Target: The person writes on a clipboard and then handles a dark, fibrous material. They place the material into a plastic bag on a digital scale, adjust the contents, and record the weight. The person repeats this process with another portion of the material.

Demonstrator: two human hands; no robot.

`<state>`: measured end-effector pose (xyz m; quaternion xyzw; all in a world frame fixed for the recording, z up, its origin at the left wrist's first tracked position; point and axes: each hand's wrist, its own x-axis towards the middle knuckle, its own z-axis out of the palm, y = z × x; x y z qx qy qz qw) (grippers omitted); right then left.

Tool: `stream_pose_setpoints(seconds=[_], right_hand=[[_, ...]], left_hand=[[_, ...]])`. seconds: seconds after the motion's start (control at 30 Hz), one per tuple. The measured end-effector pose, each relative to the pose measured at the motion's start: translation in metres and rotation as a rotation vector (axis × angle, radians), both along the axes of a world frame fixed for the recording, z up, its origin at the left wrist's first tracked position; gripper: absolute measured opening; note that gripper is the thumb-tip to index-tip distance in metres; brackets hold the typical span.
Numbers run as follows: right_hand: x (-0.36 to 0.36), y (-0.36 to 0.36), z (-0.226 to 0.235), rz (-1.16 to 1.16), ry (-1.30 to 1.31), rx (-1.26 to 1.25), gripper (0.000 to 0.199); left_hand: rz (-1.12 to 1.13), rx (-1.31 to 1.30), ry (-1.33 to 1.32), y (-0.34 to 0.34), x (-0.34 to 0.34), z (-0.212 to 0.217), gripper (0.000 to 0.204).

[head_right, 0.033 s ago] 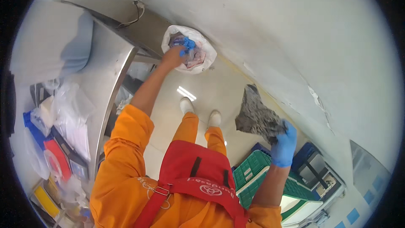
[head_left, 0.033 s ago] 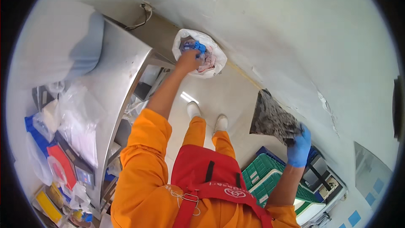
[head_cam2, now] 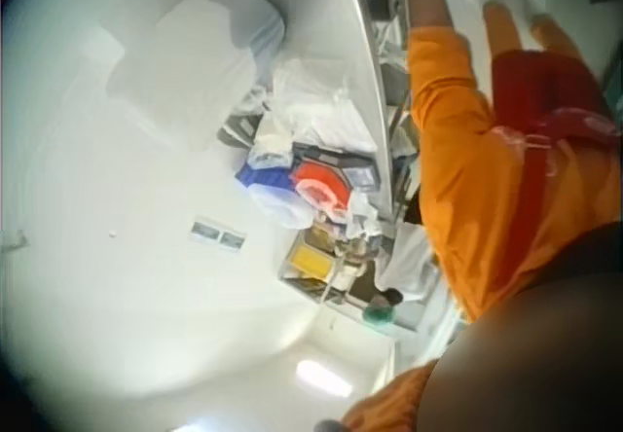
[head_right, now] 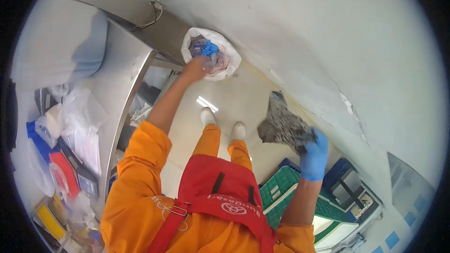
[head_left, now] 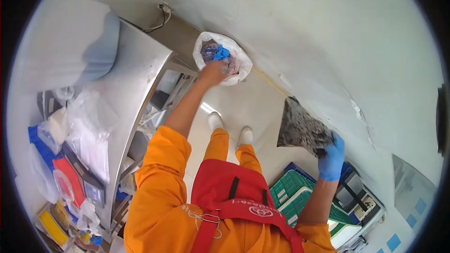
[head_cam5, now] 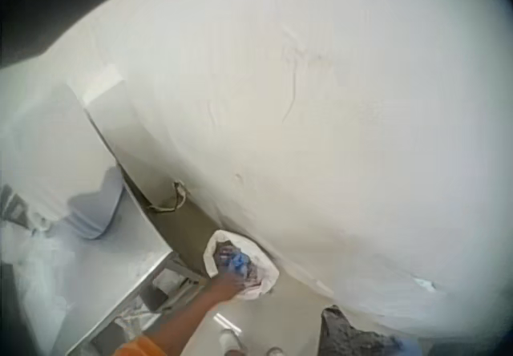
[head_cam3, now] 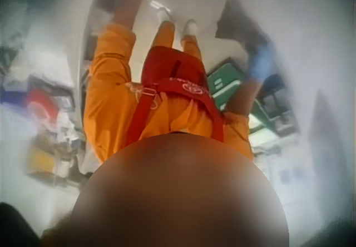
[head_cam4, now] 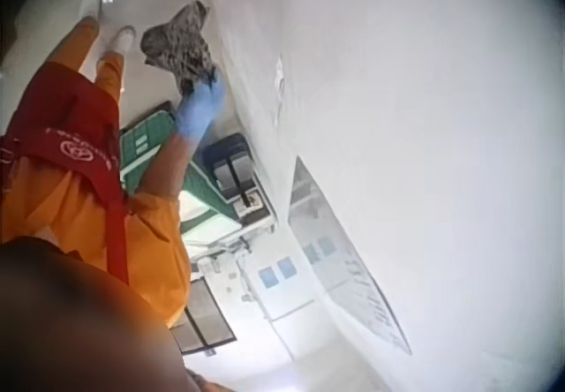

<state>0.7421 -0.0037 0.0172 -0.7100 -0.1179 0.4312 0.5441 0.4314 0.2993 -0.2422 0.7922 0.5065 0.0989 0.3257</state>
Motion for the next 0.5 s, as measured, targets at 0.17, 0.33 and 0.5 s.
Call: stream_pose_setpoints(seconds=[0.17, 0.33, 0.5], right_hand=[[-0.052, 0.057, 0.076, 0.347, -0.103, 0.105, 0.031], [-0.090, 0.097, 0.136, 0.697, -0.095, 0.253, 0.027], [-0.119, 0.127, 0.185, 0.996, -0.142, 0.453, 0.026]], left_hand=[[0.068, -0.361, -0.504, -0.141, -0.017, 0.115, 0.038], [0.460, -0.310, -1.114, -0.204, -0.065, 0.273, 0.028], [0.709, 0.138, -0.975, -0.240, -0.107, 0.387, 0.019]])
